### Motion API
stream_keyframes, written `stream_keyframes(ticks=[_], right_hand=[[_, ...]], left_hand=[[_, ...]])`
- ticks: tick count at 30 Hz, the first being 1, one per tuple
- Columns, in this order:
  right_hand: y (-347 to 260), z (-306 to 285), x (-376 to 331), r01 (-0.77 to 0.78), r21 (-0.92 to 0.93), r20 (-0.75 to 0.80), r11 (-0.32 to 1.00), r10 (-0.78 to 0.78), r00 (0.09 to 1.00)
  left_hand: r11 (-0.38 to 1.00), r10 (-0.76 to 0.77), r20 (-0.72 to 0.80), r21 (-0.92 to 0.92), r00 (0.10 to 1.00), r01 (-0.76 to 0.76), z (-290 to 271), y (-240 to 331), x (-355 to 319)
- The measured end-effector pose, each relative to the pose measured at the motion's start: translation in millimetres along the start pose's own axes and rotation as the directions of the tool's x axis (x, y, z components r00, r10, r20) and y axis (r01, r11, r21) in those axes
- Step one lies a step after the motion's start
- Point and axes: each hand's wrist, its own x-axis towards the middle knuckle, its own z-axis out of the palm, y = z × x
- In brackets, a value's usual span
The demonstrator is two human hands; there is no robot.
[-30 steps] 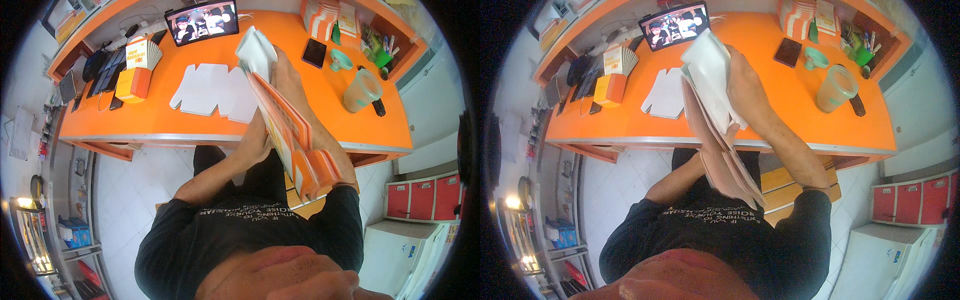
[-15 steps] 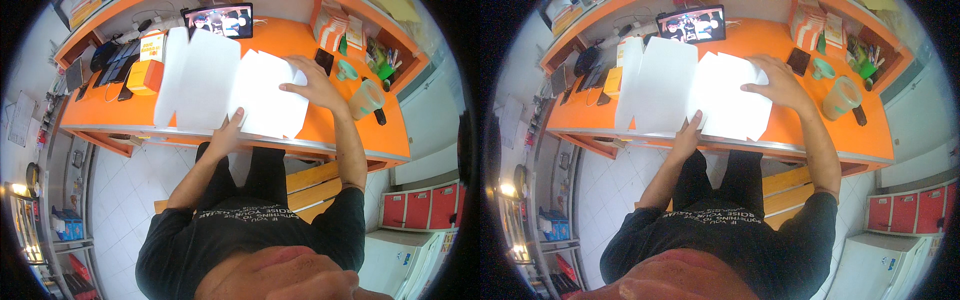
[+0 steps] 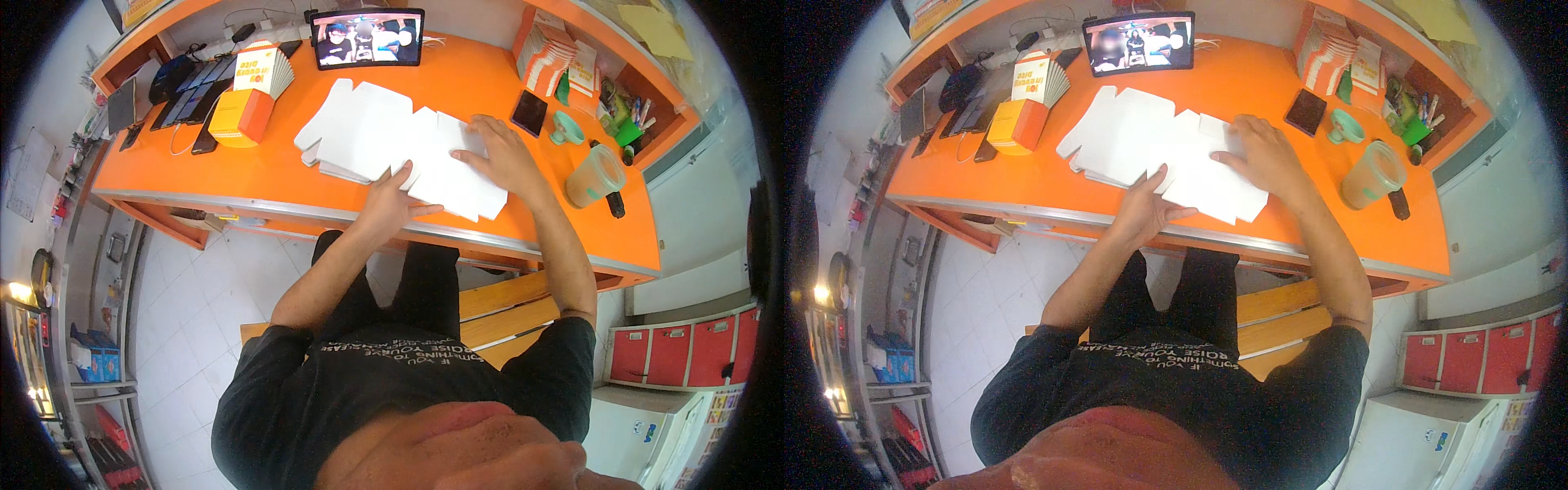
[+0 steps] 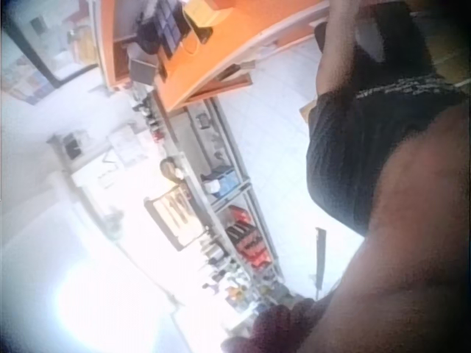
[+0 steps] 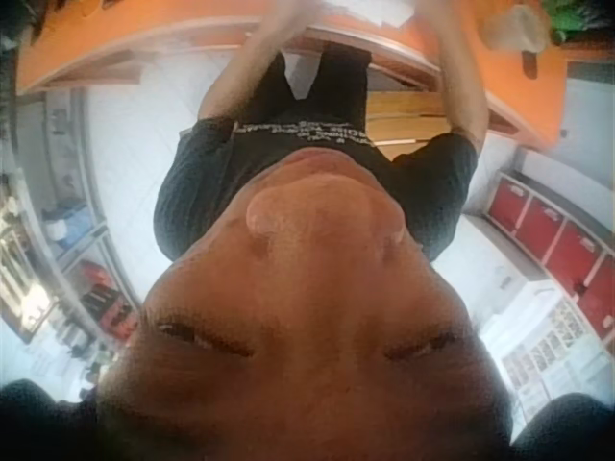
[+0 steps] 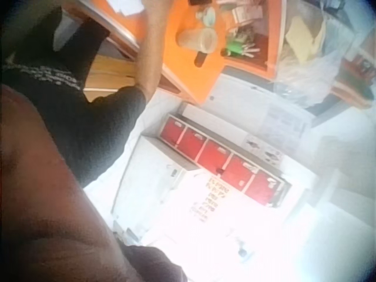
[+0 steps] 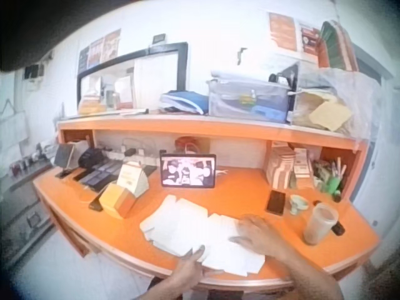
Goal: The person folds and assembles small cardboard boxes at a counter. They repeatedly pick up flat pieces, fold the sides, and tuck flaps to form the box shape, then place the finished boxes on the counter.
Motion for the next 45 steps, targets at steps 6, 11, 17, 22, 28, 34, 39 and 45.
stream_keyframes(ticks=[6, 11, 17, 22, 28, 34, 39, 45], right_hand=[[7.0, -10.1, 11.9, -0.2, 0.216, 0.215, 0.956, 0.153, 0.965], [-3.8, -10.1, 6.9, -0.078, 0.051, 0.018, 0.996, 0.077, 0.997], [22.9, 6.2, 7.4, 0.008, 0.063, -0.036, 0.998, -0.006, 0.999], [29.9, 6.6, 15.7, -0.104, 0.141, 0.033, 0.985, 0.1, 0.994], [26.3, -59.6, 42.1, 0.145, 0.077, -0.519, 0.986, -0.084, 0.851], [-39.8, -125.8, 56.1, 0.526, -0.161, -0.725, 0.835, -0.461, 0.511], [-62.9, -117.3, 47.0, 0.432, -0.35, -0.561, 0.831, -0.556, 0.613], [-74.6, -104.1, 52.0, 0.489, -0.399, -0.483, 0.776, -0.631, 0.608]], left_hand=[[0.997, -0.033, 0.051, -0.072, 0.998, 0.037, -6.2, 3.4, -6.4], [0.998, -0.018, 0.001, -0.063, 1.0, 0.018, 0.8, 10.0, -3.8], [0.984, -0.037, 0.059, -0.174, 0.998, 0.047, 9.5, 3.0, -13.1], [0.974, 0.016, 0.066, -0.229, 0.998, 0.0, 14.0, -1.9, -48.1], [0.99, 0.119, -0.015, -0.081, 0.993, -0.12, 17.6, 7.0, -94.3], [0.989, 0.075, 0.122, -0.134, 0.99, -0.058, 27.5, 51.5, -56.6], [0.91, 0.413, 0.354, -0.131, 0.839, -0.392, 51.1, 72.1, -62.5], [0.835, 0.55, 0.31, -0.234, 0.776, -0.498, 74.6, 126.9, -15.8]])
